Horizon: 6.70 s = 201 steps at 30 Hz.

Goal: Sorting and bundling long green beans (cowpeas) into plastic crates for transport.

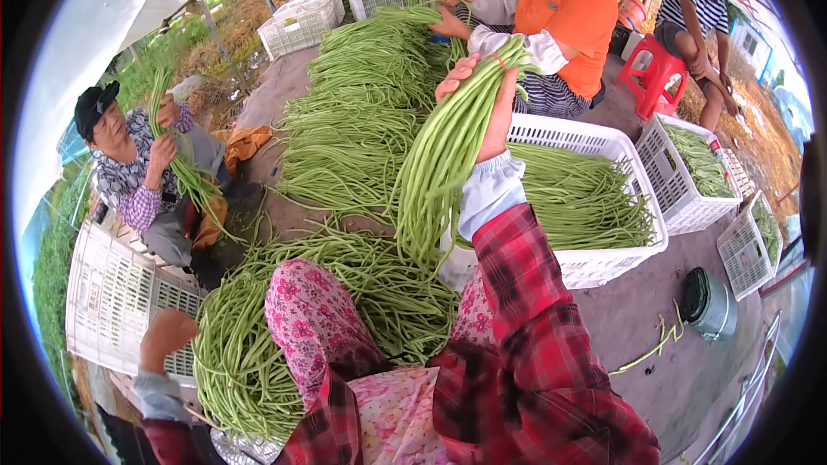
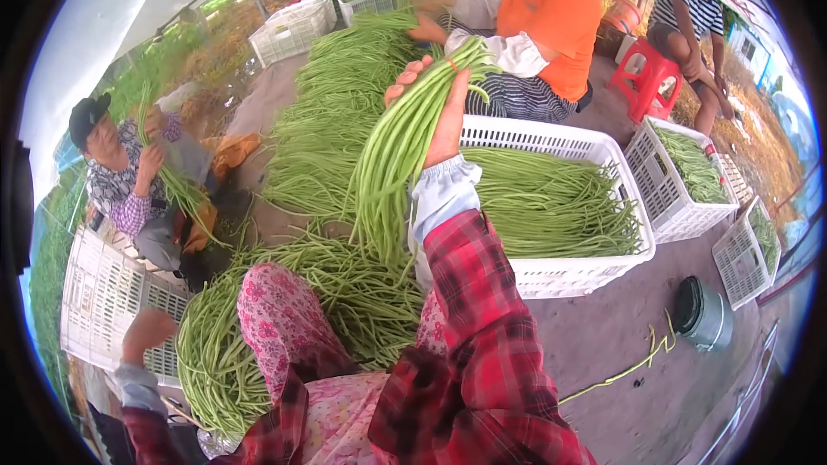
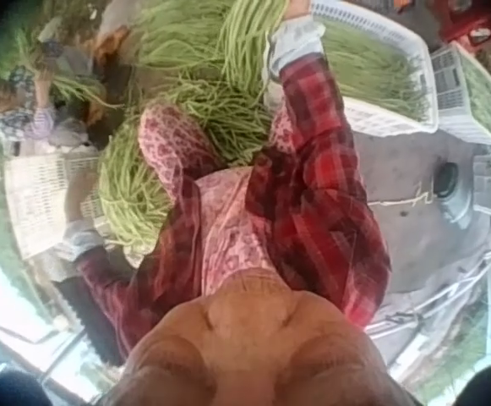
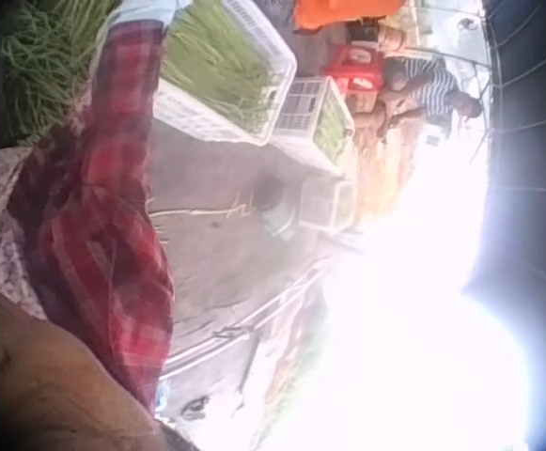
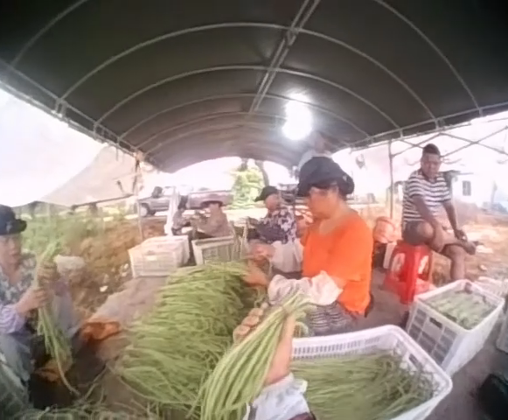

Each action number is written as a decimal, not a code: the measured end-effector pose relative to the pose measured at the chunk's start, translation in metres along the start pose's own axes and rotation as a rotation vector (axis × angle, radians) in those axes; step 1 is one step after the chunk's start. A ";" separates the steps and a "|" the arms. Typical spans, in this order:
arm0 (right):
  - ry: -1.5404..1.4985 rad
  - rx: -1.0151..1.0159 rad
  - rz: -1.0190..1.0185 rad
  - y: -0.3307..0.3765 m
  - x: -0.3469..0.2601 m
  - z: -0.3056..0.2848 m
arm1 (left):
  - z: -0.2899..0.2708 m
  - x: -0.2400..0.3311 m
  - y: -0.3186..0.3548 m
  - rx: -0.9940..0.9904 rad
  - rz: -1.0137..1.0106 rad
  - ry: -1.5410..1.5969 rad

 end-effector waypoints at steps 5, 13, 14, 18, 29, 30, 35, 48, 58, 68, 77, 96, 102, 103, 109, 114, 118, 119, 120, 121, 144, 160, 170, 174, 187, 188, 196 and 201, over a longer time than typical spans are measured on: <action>0.057 0.005 0.074 0.008 0.023 0.016 | -0.085 0.088 -0.140 0.502 0.126 0.794; 0.263 0.057 0.098 0.019 0.036 0.011 | -0.138 0.258 -0.289 0.176 0.493 1.633; 0.268 0.059 0.099 0.020 0.034 0.010 | -0.135 0.260 -0.294 0.168 0.468 1.629; 0.634 0.159 0.110 0.023 0.025 0.002 | -0.143 0.247 -0.298 0.509 0.377 1.334; 0.498 0.197 0.095 0.021 0.016 -0.010 | -0.130 0.219 -0.291 0.493 0.356 1.525; 0.482 0.180 0.096 0.021 0.016 -0.009 | -0.135 0.213 -0.285 0.578 0.427 1.522; 0.503 0.110 0.127 0.021 0.026 -0.006 | -0.142 0.209 -0.277 0.782 0.328 1.344; 0.788 0.171 0.281 0.020 0.026 -0.018 | -0.125 0.200 -0.305 0.288 0.386 1.544; 0.532 0.100 0.325 0.024 0.029 -0.014 | -0.127 0.203 -0.307 0.007 0.609 1.747; 0.467 0.103 0.338 0.027 0.029 -0.013 | -0.137 0.193 -0.297 0.303 0.370 1.377; 0.361 0.167 0.312 0.028 0.029 -0.022 | -0.149 0.216 -0.266 0.871 0.317 0.998; 0.383 0.159 0.227 0.024 0.027 -0.023 | -0.128 0.248 -0.289 0.469 0.292 1.529; 0.517 0.334 0.018 0.020 0.013 -0.036 | -0.119 0.240 -0.267 0.528 0.296 1.141; 0.511 0.343 0.018 0.020 0.013 -0.038 | -0.114 0.235 -0.261 0.541 0.298 1.129; 0.606 0.208 -0.059 0.012 -0.014 -0.035 | -0.093 0.194 -0.227 0.535 0.464 0.793; 0.327 0.244 -0.132 0.010 -0.045 -0.035 | -0.068 0.119 -0.207 0.448 0.076 1.923; 0.200 0.201 -0.022 0.011 -0.026 -0.035 | -0.061 0.131 -0.220 0.445 0.018 2.248; 0.164 0.184 -0.022 0.011 -0.023 -0.034 | -0.061 0.145 -0.228 0.334 0.052 2.322; 0.198 0.188 -0.011 0.013 -0.019 -0.034 | -0.063 0.156 -0.234 0.290 0.071 2.387; 0.180 0.221 -0.025 0.012 -0.018 -0.036 | -0.067 0.165 -0.238 0.281 0.094 2.393; 0.692 0.336 -0.046 0.017 0.026 -0.009 | -0.053 0.028 -0.060 0.518 -0.209 0.341; 1.221 0.174 0.127 0.030 0.057 0.005 | -0.143 0.228 -0.305 0.730 0.336 1.410; 1.371 -0.197 0.287 -0.010 0.071 0.074 | -0.185 0.160 -0.267 0.294 0.711 1.776; 1.156 -0.320 0.403 -0.020 0.097 0.085 | -0.207 0.172 -0.262 -0.040 0.745 1.904; 0.761 0.127 0.141 -0.002 0.070 0.028 | -0.190 0.154 -0.268 0.635 0.401 1.412; 0.750 0.163 0.136 -0.001 0.067 0.024 | -0.189 0.160 -0.265 0.717 0.421 1.328; 0.823 0.164 0.123 0.006 0.052 0.007 | -0.198 0.192 -0.267 0.854 0.400 0.890; 0.795 0.184 0.114 0.008 0.041 -0.010 | -0.190 0.181 -0.288 0.380 0.434 1.513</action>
Point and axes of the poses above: each hand's wrist, its own y-axis away from the middle knuckle, its own z-axis out of the palm, x = y × z, the point moved 6 cm from there along -y, towards the middle knuckle, and after that the axes turned 8 degrees about y, right-handed, at the moved point
